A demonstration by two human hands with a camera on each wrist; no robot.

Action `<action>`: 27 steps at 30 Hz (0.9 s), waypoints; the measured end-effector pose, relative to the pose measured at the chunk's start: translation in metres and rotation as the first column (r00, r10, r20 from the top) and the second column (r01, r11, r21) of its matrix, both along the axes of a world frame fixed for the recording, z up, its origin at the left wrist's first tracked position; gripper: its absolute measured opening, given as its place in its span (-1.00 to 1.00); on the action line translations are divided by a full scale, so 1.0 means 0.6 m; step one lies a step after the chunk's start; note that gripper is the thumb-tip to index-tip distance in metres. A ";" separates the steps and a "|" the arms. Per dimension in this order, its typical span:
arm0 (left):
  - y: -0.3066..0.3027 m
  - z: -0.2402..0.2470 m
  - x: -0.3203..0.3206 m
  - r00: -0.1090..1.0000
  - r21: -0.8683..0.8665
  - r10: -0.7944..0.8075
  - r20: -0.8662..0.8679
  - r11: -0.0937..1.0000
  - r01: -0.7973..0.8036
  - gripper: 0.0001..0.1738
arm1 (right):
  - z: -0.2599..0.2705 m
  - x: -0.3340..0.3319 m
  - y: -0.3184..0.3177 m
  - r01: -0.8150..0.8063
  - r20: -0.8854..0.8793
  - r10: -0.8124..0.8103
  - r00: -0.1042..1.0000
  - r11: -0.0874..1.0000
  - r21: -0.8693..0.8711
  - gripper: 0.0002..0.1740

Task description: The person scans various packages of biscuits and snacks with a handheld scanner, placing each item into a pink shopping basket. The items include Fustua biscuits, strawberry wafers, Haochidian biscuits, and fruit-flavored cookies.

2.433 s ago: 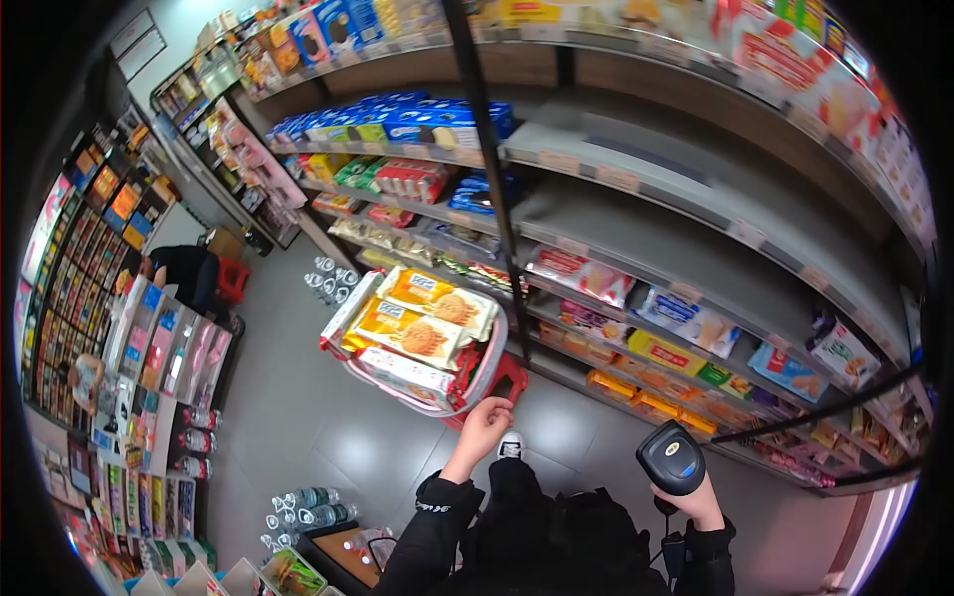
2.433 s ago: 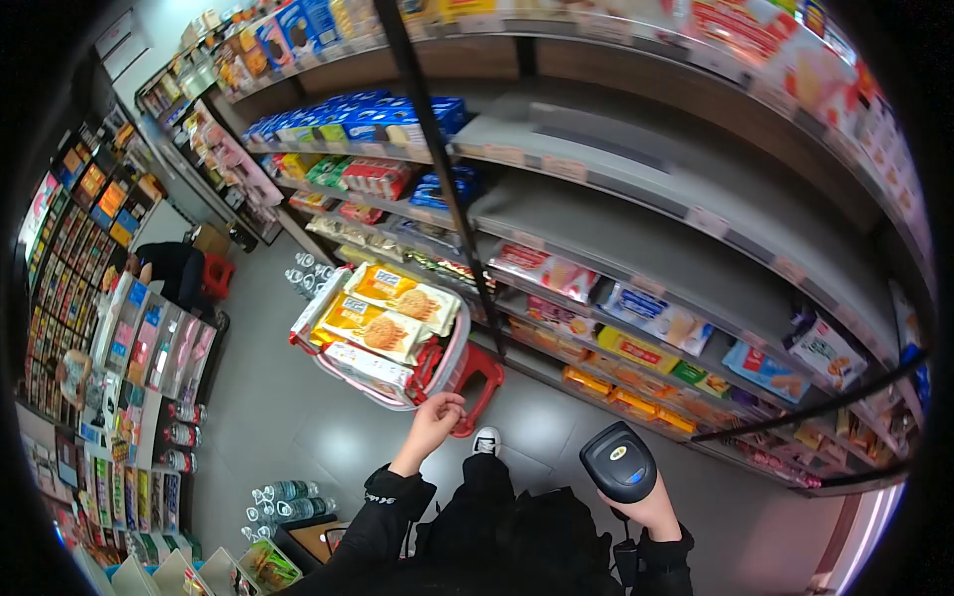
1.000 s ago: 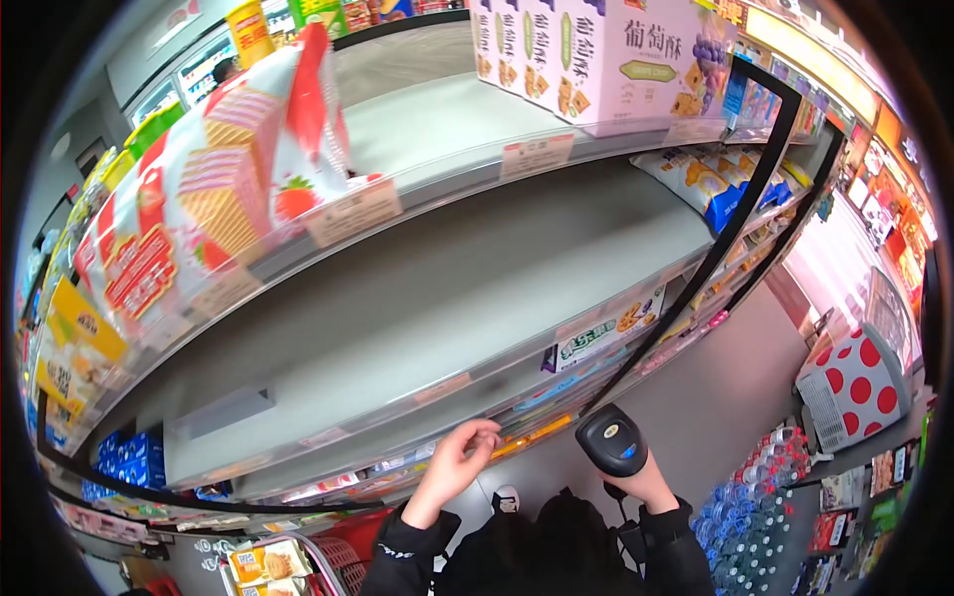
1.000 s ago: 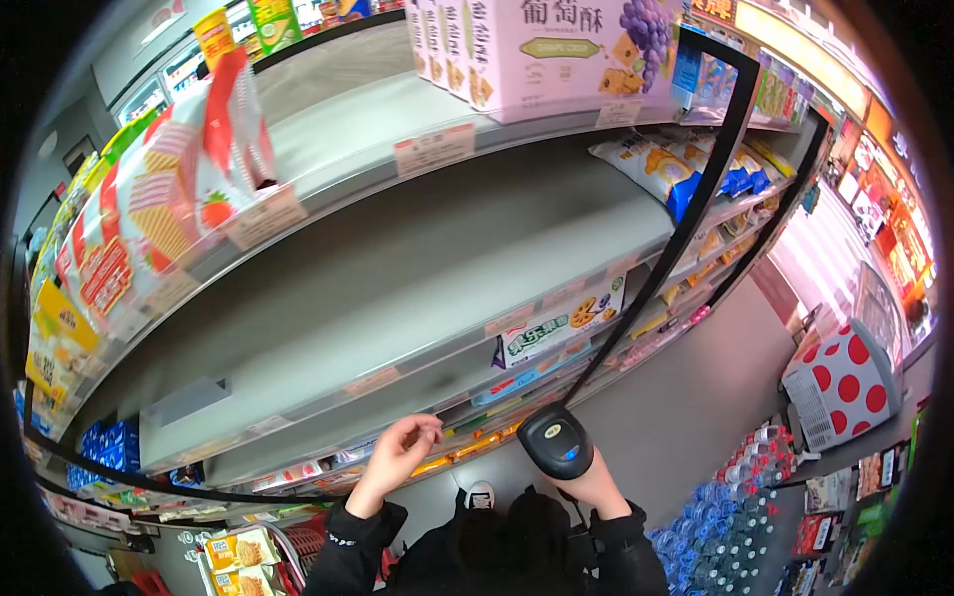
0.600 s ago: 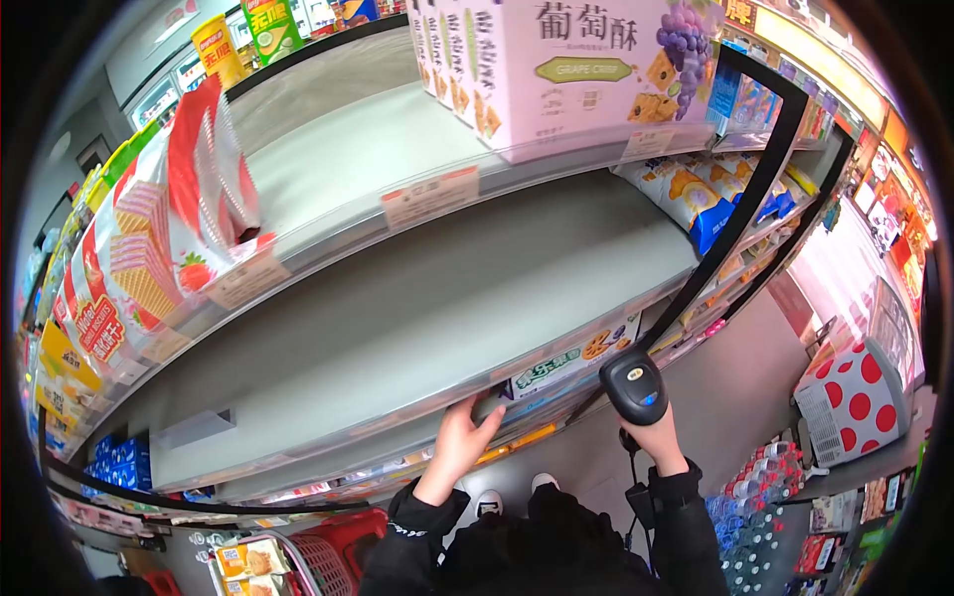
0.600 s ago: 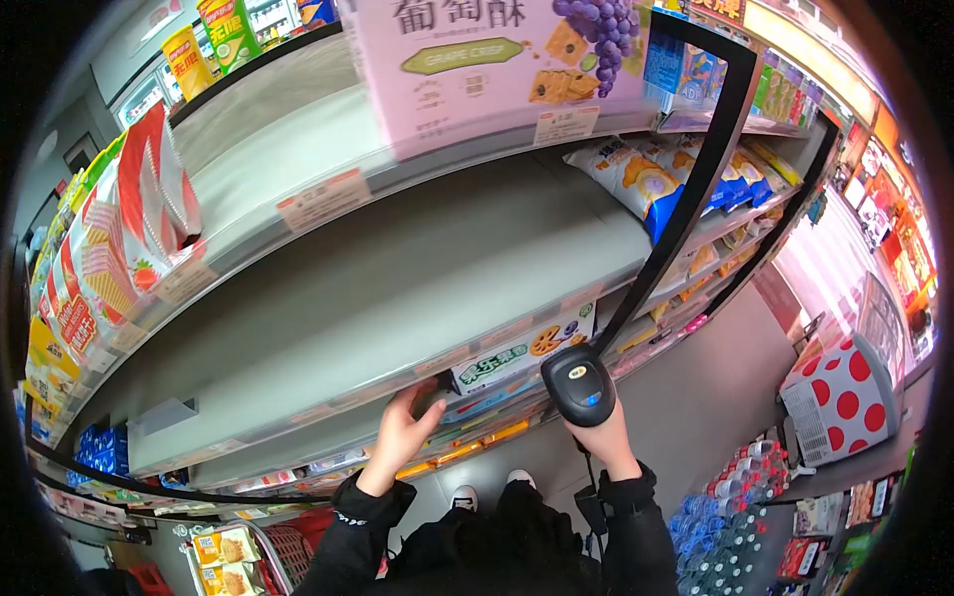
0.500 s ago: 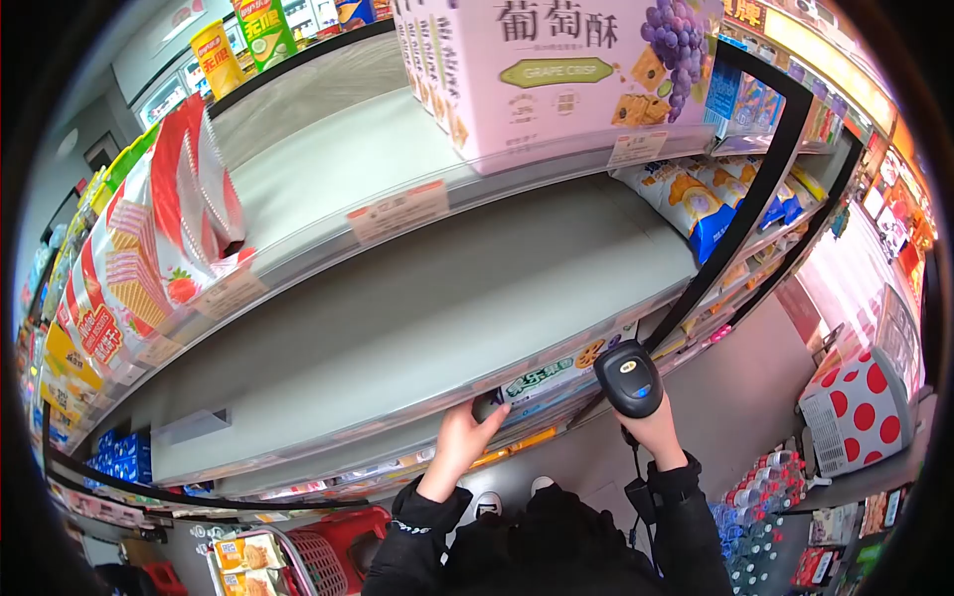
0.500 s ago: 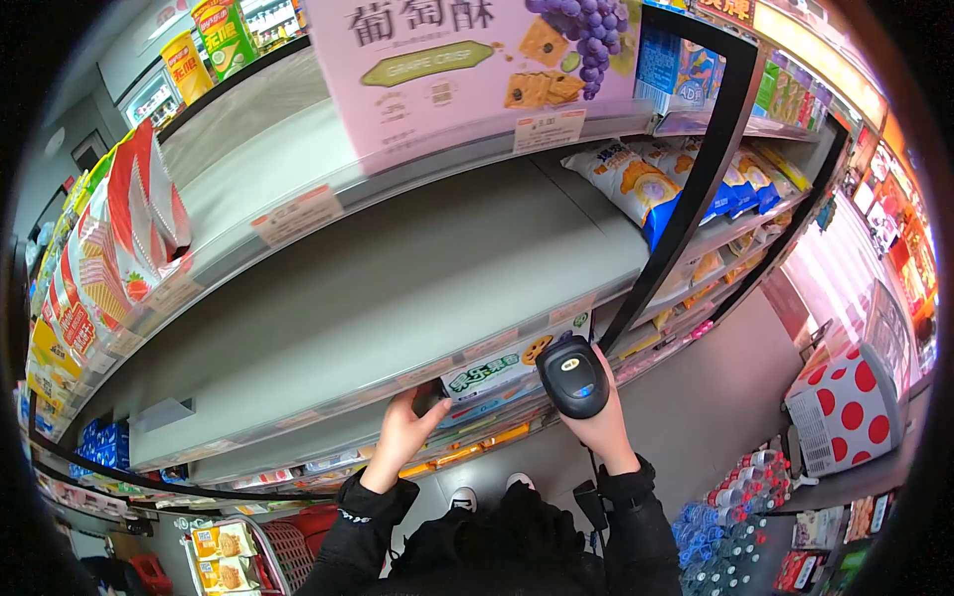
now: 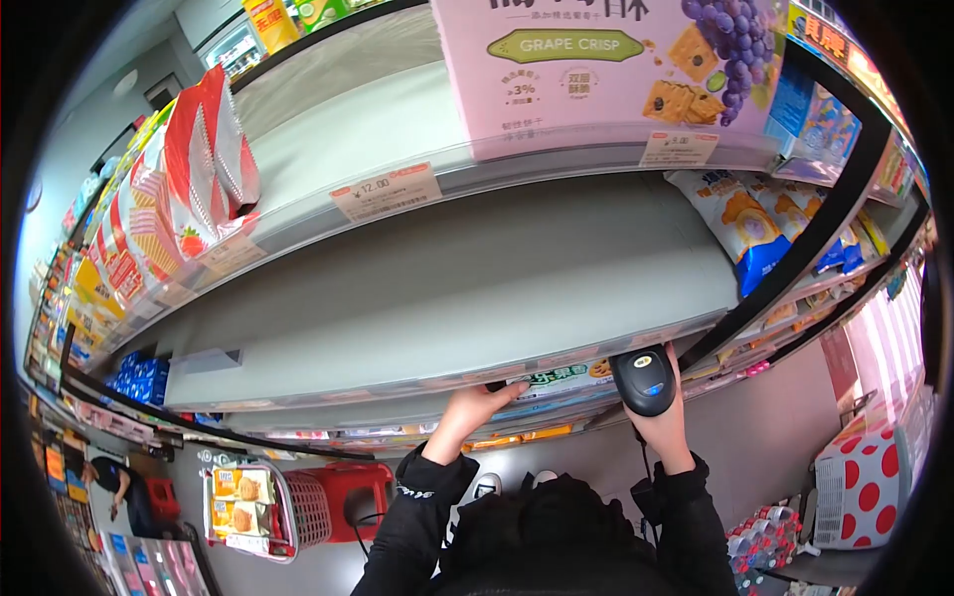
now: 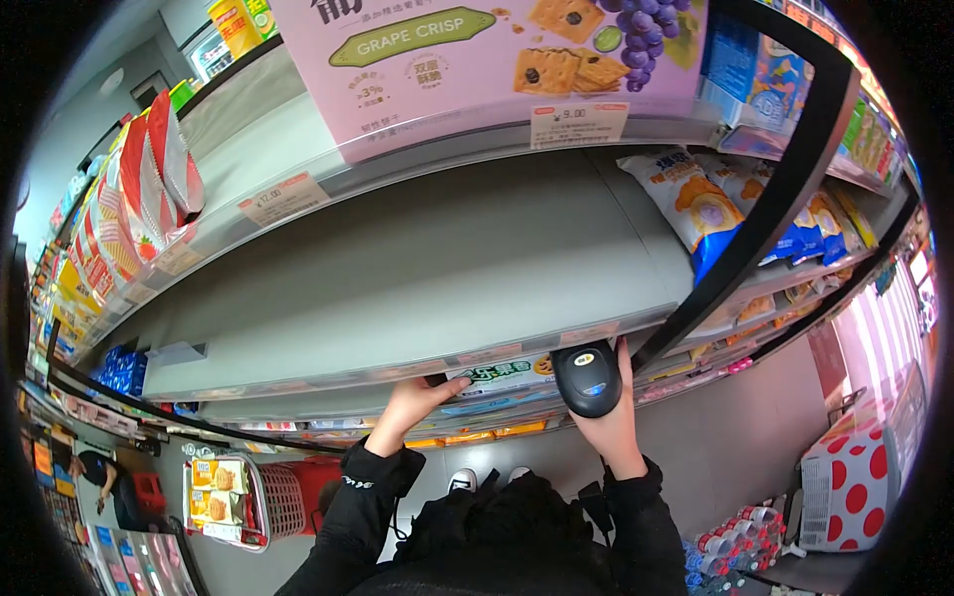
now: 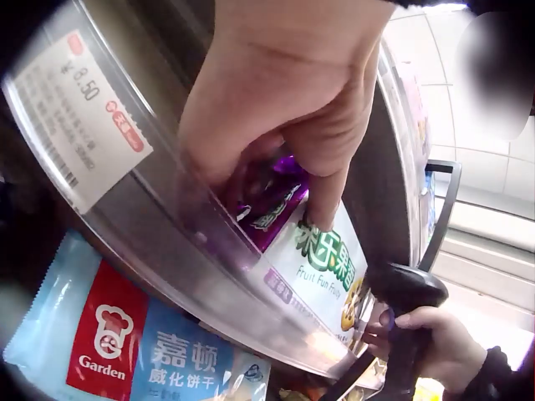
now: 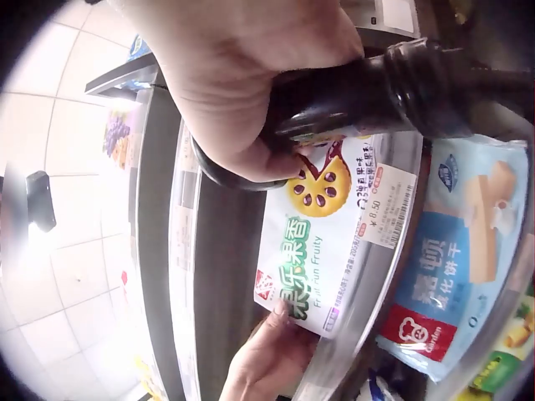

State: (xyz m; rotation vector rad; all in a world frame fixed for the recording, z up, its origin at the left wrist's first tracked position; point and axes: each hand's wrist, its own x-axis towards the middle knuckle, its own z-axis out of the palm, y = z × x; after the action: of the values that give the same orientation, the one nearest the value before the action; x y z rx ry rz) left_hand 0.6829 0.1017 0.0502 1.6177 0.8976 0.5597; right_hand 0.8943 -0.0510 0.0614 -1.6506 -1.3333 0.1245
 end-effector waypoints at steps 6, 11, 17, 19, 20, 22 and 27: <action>-0.006 0.008 -0.001 0.999 0.052 0.009 0.038 0.999 -0.011 -0.60 | -0.017 0.013 -0.011 0.044 -0.295 -0.067 0.953 0.996 -0.084 -0.13; -0.003 0.006 -0.008 0.983 0.020 -0.011 0.182 1.000 0.007 -0.61 | -0.023 0.019 -0.009 0.007 -0.292 -0.021 0.956 0.999 -0.049 -0.26; 0.004 0.029 -0.023 0.981 -0.027 0.025 0.191 0.999 -0.020 -0.62 | -0.036 0.027 -0.007 -0.015 -0.377 -0.021 0.926 0.996 -0.090 -0.29; 0.005 0.025 -0.031 0.976 -0.005 0.090 0.199 0.996 -0.091 -0.64 | -0.038 0.029 -0.006 -0.023 -0.401 -0.019 0.916 0.995 -0.100 -0.28; 0.005 0.021 -0.037 0.968 0.018 0.146 0.205 0.988 -0.153 -0.66 | -0.034 0.028 -0.005 -0.043 -0.407 0.000 0.913 0.994 -0.098 -0.27; 0.008 0.018 -0.050 0.966 -0.139 0.212 0.151 0.972 -0.192 -0.76 | -0.029 0.025 -0.005 -0.065 -0.420 0.017 0.907 0.993 -0.101 -0.26; -0.015 0.044 -0.089 0.920 -0.196 0.295 0.259 0.949 -0.249 -0.61 | -0.010 0.002 -0.010 -0.220 -0.435 0.126 0.891 0.960 -0.172 -0.28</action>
State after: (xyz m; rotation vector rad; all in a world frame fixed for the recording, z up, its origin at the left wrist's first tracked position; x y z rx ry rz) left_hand 0.6295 0.0924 0.0765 1.2351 0.9290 0.8709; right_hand 0.8957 -0.0567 0.0554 -1.5623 -1.1561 0.7192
